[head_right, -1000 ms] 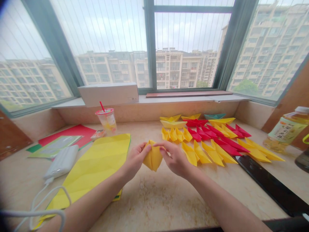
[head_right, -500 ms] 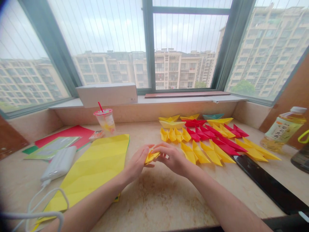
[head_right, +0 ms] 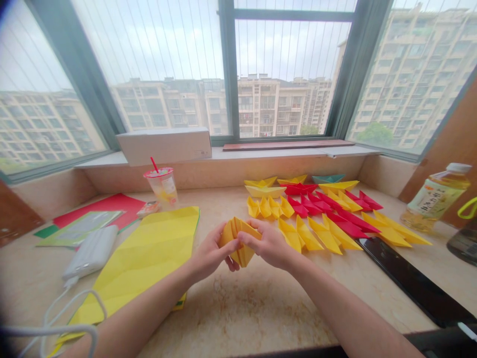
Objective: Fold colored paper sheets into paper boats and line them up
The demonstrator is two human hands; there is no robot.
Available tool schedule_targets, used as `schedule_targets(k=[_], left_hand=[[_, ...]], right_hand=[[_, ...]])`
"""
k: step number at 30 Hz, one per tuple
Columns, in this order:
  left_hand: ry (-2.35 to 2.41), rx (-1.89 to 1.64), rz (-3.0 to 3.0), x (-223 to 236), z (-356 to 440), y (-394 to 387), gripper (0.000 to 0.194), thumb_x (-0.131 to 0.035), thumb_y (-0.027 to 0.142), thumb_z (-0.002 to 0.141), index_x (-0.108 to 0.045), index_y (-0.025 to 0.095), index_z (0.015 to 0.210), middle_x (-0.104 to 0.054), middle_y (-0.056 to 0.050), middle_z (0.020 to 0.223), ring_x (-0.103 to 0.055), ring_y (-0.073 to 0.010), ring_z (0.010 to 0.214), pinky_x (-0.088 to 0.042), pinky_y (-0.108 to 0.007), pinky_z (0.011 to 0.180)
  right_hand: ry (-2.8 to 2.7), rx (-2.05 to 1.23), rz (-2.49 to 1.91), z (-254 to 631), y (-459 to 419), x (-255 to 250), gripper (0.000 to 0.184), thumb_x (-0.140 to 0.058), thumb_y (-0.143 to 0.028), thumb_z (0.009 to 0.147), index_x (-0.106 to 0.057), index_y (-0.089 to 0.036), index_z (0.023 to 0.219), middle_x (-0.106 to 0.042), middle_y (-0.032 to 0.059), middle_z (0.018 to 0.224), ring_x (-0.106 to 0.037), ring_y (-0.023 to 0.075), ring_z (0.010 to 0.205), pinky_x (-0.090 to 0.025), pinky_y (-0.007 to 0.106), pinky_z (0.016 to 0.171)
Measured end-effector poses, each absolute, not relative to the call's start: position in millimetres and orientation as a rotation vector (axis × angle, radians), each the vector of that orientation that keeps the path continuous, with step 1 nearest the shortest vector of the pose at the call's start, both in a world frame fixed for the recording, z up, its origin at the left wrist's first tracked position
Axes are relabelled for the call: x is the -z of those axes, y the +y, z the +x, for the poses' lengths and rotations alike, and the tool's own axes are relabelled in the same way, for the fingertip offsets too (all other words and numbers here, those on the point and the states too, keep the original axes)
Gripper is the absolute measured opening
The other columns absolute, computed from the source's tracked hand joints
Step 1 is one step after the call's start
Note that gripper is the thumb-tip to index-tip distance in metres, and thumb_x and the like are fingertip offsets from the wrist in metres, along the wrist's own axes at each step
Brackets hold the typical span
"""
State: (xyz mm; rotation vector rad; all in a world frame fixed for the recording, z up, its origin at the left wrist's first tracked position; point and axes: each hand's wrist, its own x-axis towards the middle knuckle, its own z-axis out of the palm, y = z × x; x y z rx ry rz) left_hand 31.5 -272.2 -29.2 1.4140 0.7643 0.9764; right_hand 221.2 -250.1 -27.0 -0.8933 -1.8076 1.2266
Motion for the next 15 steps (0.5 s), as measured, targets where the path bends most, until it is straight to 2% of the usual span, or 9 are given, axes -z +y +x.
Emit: schedule_targets(k=[2,7,10,15], left_hand=[[0.750,-0.975,1.389,27.1,31.6,-272.0,0.044,-0.068,0.044,0.085,-0.050,0.017,0.115,-0.068,-0.006,0.085,-0.068,-0.0162,0.058,-0.055,-0.023,0.045],[0.758,-1.054,1.332,24.5,34.8,-272.9,0.044,-0.070,0.043,0.083,-0.051,0.020,0.116,-0.064,-0.007,0.103,-0.069,-0.0211,0.080,-0.059,-0.029,0.054],[0.754,-1.112,1.276,25.0,36.1,-273.5,0.042,-0.071,0.042,0.082,-0.052,0.020,0.112,-0.064,-0.006,0.104,-0.067,-0.0212,0.087,-0.059,-0.031,0.065],[0.678,-1.194,1.203,29.0,32.4,-269.2,0.037,-0.071,0.042,0.083,-0.048,0.021,0.104,-0.065,-0.003,0.100,-0.066,-0.0166,0.088,-0.055,-0.028,0.076]], right_hand=[[-1.783,-1.206,-0.902,220.4,-250.3,26.8,0.035,-0.063,-0.055,0.086,-0.063,-0.022,0.097,-0.062,0.0013,0.081,-0.056,0.0148,0.065,-0.042,0.023,0.051],[-1.719,-1.085,-0.847,220.2,-248.7,25.4,0.032,-0.063,-0.051,0.087,-0.064,-0.021,0.097,-0.066,0.0036,0.092,-0.061,0.0195,0.082,-0.050,0.030,0.074],[-1.671,-1.086,-0.848,220.2,-247.9,25.1,0.031,-0.061,-0.051,0.087,-0.062,-0.022,0.097,-0.066,0.0033,0.091,-0.062,0.0204,0.082,-0.050,0.031,0.074],[-1.540,-1.080,-0.812,219.0,-245.2,25.2,0.031,-0.059,-0.055,0.088,-0.056,-0.025,0.095,-0.064,0.0028,0.090,-0.062,0.0205,0.081,-0.052,0.031,0.073]])
